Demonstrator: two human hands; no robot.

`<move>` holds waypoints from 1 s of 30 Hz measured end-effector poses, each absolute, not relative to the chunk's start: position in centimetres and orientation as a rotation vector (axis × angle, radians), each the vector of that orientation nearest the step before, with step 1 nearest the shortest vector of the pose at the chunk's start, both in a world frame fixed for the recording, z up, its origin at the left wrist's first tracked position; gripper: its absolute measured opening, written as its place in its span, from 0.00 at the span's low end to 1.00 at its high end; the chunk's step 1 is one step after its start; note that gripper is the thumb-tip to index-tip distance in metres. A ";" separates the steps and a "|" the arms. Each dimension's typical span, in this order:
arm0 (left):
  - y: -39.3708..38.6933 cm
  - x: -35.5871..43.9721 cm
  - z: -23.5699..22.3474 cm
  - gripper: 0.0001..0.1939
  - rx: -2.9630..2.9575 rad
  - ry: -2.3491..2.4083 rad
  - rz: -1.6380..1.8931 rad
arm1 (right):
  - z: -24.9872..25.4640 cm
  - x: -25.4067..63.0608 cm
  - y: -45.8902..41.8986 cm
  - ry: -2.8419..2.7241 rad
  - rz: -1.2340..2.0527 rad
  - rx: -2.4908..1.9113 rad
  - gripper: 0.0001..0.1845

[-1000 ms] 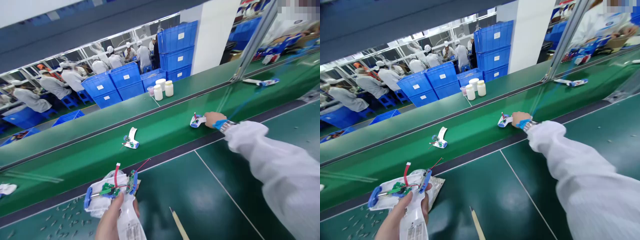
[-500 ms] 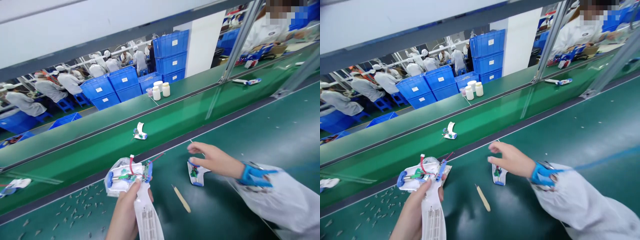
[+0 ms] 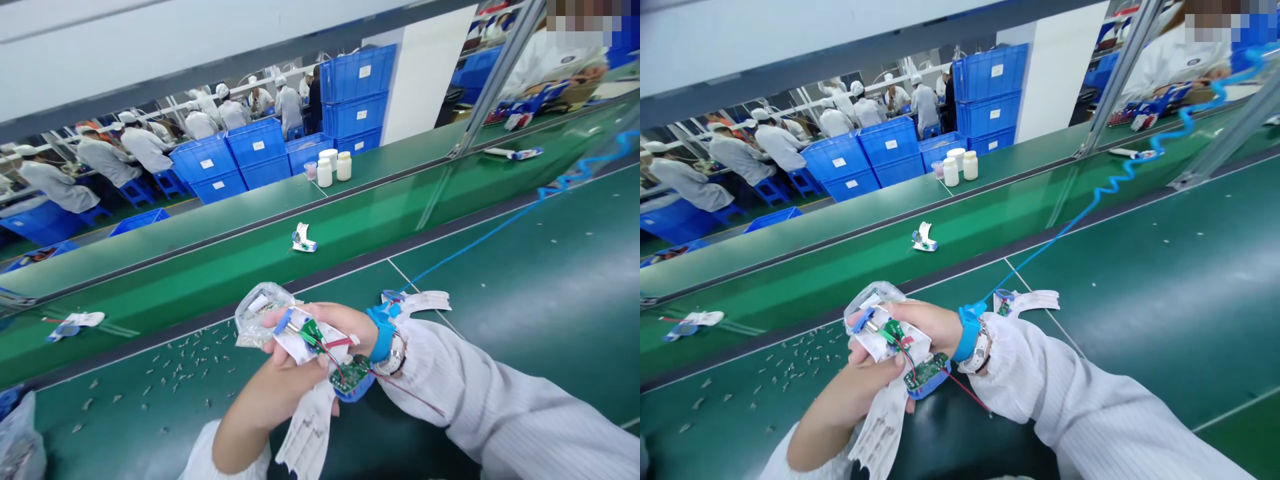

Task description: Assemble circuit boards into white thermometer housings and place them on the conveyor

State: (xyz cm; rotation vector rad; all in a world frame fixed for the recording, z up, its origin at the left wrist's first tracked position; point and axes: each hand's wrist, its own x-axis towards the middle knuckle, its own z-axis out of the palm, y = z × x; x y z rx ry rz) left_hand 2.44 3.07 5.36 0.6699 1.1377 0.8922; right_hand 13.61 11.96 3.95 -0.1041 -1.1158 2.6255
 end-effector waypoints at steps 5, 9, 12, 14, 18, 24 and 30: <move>2.8 0.6 5.2 0.21 0.975 1.106 0.842 | 4.1 13.2 10.8 -0.957 2.582 -0.101 0.31; 1.8 -2.2 5.4 0.11 1.764 1.631 0.628 | 3.4 13.3 10.2 -0.528 2.525 -0.388 0.20; 0.9 -2.1 4.8 0.11 2.341 2.087 0.839 | 2.8 13.6 10.1 -0.321 2.366 -0.574 0.17; 0.6 -0.7 4.2 0.07 2.783 1.805 0.901 | 2.6 13.8 10.1 -0.275 2.301 -0.625 0.16; 1.0 2.3 3.3 0.04 2.975 1.711 0.970 | 2.9 14.1 9.7 -0.231 2.243 -0.700 0.15; 2.0 2.1 3.1 0.05 2.723 1.781 1.156 | 4.0 14.3 9.1 -0.243 2.160 -0.792 0.12; 1.2 2.1 3.4 0.09 2.799 1.828 1.168 | 4.0 14.4 9.1 -0.265 2.151 -0.831 0.12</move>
